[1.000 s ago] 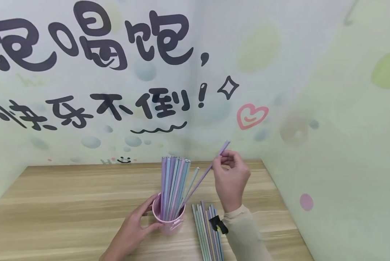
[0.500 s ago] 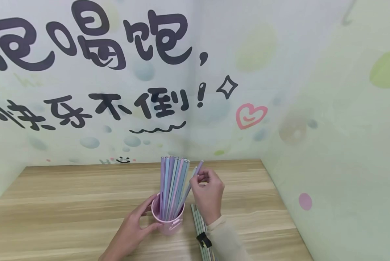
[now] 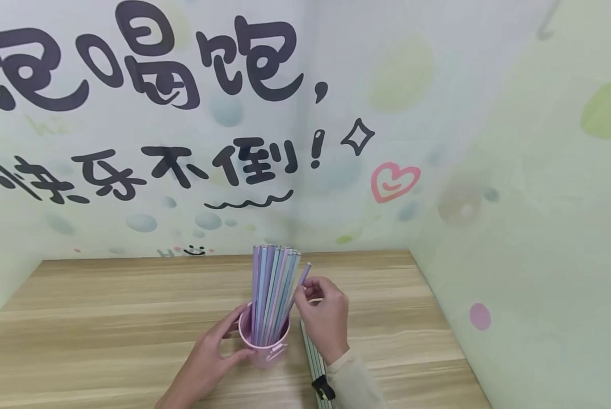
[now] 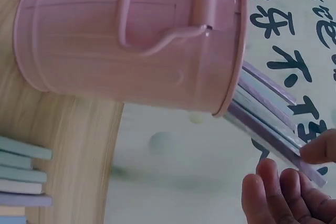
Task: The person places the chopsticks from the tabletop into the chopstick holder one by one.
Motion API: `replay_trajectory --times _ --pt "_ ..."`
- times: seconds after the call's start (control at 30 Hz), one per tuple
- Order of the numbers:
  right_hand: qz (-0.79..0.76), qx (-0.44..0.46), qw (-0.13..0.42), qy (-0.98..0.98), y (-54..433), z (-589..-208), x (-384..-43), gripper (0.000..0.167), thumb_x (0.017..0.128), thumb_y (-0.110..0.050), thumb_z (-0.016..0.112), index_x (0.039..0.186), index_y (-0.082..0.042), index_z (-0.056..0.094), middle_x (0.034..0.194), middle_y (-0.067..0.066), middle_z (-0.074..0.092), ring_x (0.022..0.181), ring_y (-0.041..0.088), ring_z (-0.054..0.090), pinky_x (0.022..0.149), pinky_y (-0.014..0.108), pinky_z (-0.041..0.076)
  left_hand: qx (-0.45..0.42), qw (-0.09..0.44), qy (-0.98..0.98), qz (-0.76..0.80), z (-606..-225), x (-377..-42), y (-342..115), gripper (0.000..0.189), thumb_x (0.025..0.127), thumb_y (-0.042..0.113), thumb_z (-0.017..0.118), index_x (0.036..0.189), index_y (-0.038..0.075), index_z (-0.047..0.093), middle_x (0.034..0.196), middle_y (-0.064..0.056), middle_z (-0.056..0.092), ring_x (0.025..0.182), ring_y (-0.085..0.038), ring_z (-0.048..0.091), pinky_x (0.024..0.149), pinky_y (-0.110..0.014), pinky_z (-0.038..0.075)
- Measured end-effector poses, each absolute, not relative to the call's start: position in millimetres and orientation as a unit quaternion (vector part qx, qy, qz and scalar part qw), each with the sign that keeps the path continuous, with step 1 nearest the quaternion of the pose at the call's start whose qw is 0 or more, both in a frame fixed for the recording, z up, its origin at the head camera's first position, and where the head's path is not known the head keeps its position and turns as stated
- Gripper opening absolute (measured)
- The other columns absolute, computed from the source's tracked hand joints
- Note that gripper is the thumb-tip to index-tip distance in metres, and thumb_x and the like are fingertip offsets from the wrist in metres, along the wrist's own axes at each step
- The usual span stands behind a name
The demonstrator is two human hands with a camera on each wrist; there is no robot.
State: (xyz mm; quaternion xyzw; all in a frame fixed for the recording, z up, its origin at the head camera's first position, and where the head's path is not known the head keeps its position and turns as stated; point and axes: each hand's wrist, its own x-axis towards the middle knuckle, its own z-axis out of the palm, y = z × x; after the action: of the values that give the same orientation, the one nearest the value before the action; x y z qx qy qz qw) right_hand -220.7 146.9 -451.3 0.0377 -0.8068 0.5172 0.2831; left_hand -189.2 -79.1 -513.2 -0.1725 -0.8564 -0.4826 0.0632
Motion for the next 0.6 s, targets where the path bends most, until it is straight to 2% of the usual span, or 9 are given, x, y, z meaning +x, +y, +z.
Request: replay_trajectory --times 0.3,0.6 --pt "0.478 -0.029 0.211 -0.852 184.5 -480.6 -207.4 0.004 0.085 -0.004 0.073 0.087 0.0 0.072 0.074 0.001 0.066 0.065 0.01 0.062 0.059 0.021 0.055 -0.16 0.045 -0.856 -0.49 -510.7 -187.9 -79.2 0.09 0.079 0.023 0.085 0.152 0.042 0.036 0.137 0.007 0.06 0.117 -0.009 0.06 0.106 -0.044 0.046" --pt "0.402 -0.082 0.073 -0.909 216.8 -509.6 -198.9 0.003 0.085 -0.005 0.072 0.084 -0.003 0.072 0.072 0.001 0.063 0.065 0.012 0.056 0.055 0.02 0.05 -0.165 0.053 -0.855 -0.489 -512.4 -188.7 -79.3 0.09 0.079 0.022 0.085 0.152 0.041 0.036 0.137 0.007 0.059 0.117 -0.01 0.06 0.105 -0.045 0.047"
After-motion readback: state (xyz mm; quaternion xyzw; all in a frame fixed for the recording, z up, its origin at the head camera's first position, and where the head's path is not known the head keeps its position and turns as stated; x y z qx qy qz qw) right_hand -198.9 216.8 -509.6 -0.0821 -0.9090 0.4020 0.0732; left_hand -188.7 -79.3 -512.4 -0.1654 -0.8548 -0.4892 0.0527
